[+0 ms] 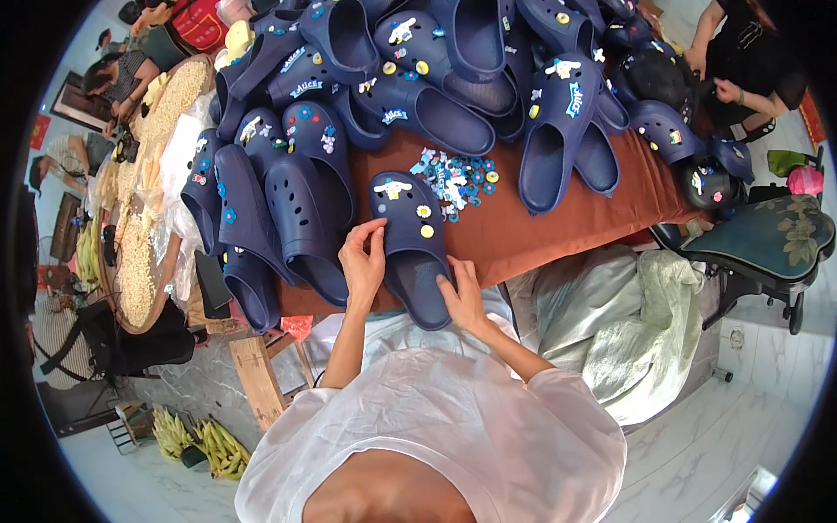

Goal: Decorate blue clogs with various cartoon charms.

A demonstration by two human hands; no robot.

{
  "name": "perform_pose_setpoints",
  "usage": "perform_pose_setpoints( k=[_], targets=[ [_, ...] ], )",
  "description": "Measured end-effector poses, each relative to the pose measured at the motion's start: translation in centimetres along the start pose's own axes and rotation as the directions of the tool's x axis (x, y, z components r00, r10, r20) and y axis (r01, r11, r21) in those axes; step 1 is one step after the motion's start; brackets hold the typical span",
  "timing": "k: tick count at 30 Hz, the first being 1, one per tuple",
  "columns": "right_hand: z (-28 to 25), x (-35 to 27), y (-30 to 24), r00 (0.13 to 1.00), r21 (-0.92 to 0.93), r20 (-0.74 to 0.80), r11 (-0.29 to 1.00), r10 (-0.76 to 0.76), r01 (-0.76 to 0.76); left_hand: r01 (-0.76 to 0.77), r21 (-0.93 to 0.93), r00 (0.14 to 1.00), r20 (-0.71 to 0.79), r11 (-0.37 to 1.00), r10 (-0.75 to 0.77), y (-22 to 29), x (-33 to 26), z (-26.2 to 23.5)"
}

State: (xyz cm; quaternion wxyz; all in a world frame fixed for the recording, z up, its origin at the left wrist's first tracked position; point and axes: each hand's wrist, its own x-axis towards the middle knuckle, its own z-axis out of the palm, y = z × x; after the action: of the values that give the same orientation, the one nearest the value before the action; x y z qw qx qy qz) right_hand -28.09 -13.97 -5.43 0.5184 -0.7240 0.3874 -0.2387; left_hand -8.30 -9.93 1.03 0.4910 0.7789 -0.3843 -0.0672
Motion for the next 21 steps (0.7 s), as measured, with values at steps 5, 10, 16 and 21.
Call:
perform_pose_setpoints(
  k=[5,10,16,21],
  targets=[
    [-0.6,0.1,-0.9,0.996,-0.05,0.039,0.996,0.081,-0.079,-0.027,0.048,1.0,0.006,0.998,0.026,0.5,-0.2,0.0],
    [-1.0,0.1,-1.4,0.995,-0.034,0.038,0.996,0.088,-0.087,-0.013,0.066,1.0,0.023,0.998,0.012,0.1,0.2,0.3],
    [-1.2,0.3,-1.7,0.993,-0.019,0.022,0.993,0.115,-0.115,0.234,-0.163,0.972,0.052,0.958,-0.229,-1.0,0.7,0.7],
    [-2.1,1.1,-1.0,0.996,0.061,0.02,0.994,0.086,-0.087,0.032,0.032,0.999,-0.001,0.999,-0.032,-0.8,1.6,1.2]
  ],
)
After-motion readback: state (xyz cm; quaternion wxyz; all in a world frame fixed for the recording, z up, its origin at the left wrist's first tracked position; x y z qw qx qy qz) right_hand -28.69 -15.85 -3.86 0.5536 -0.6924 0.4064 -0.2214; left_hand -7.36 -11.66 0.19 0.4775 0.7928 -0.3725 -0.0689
